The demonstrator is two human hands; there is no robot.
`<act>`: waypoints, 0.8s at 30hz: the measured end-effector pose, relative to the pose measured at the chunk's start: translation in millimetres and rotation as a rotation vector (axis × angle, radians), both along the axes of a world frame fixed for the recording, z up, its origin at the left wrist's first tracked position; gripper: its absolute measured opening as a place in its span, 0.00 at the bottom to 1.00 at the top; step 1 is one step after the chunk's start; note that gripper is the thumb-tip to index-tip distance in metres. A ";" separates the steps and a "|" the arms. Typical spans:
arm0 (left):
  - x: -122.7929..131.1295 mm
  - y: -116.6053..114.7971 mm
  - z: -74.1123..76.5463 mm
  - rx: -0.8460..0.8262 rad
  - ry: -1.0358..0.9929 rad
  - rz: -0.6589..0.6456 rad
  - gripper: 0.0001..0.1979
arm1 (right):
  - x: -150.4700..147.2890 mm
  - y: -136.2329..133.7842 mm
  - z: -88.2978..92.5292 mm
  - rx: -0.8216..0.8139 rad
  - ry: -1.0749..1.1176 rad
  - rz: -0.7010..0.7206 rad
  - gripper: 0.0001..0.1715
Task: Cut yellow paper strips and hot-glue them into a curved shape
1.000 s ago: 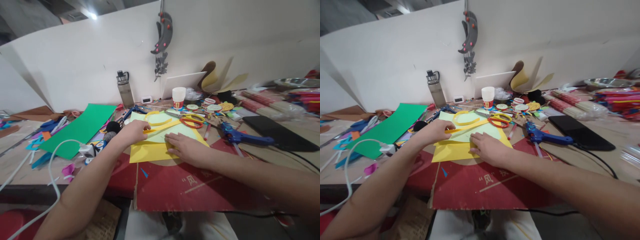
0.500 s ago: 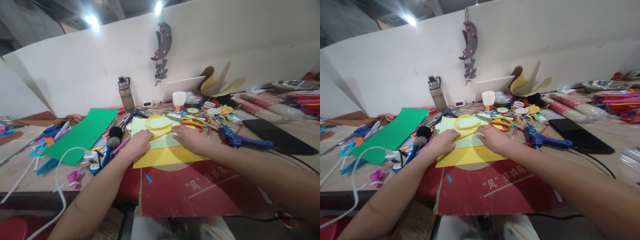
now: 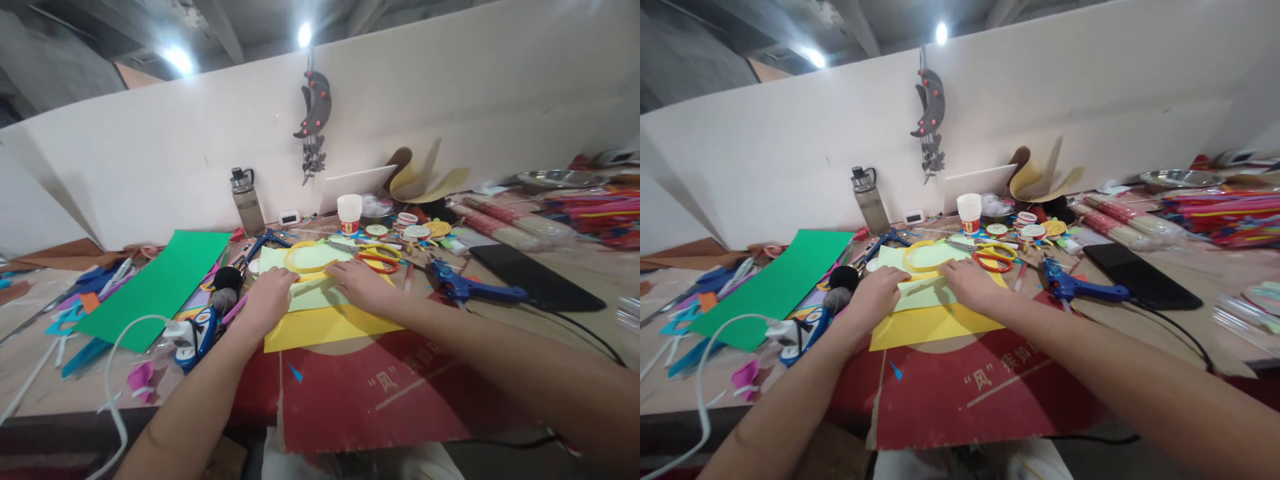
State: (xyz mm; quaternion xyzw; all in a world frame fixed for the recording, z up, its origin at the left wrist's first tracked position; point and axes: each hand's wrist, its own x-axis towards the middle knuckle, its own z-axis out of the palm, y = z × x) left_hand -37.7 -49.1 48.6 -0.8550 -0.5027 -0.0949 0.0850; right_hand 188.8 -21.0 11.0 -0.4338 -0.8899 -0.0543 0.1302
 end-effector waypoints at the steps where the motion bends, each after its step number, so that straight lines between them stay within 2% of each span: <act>1: -2.5 -0.5 3.8 0.010 -0.018 -0.013 0.19 | -0.9 -3.7 3.5 0.004 -0.006 -0.007 0.21; 3: -6.1 0.2 7.4 0.022 -0.061 -0.034 0.19 | -0.3 -9.1 9.2 0.015 -0.021 -0.010 0.21; 5: -5.6 2.2 4.0 0.007 -0.086 -0.053 0.19 | 4.8 -11.2 11.1 0.042 -0.062 -0.023 0.22; 9: 7.5 3.6 -16.7 -0.150 -0.050 -0.175 0.15 | 25.1 -11.9 -1.2 0.046 -0.167 -0.050 0.25; 11: 14.9 1.1 -24.9 -0.191 -0.032 -0.199 0.13 | 31.7 -14.8 -10.4 0.002 -0.119 -0.021 0.25; 13: 19.4 -3.2 -27.6 -0.227 -0.009 -0.191 0.16 | 29.9 -20.8 -16.5 -0.046 -0.047 0.026 0.30; 17: 17.4 -10.6 -22.7 -0.321 0.042 -0.165 0.23 | 6.4 -34.8 -18.5 -0.160 -0.007 0.154 0.40; 20: 8.9 -8.8 -19.9 -0.399 0.003 -0.144 0.25 | -7.7 -39.5 -18.4 -0.234 -0.001 0.158 0.42; 24: -4.2 1.1 -23.8 -0.407 -0.044 -0.027 0.24 | -8.6 -40.0 -18.3 -0.268 -0.009 0.141 0.41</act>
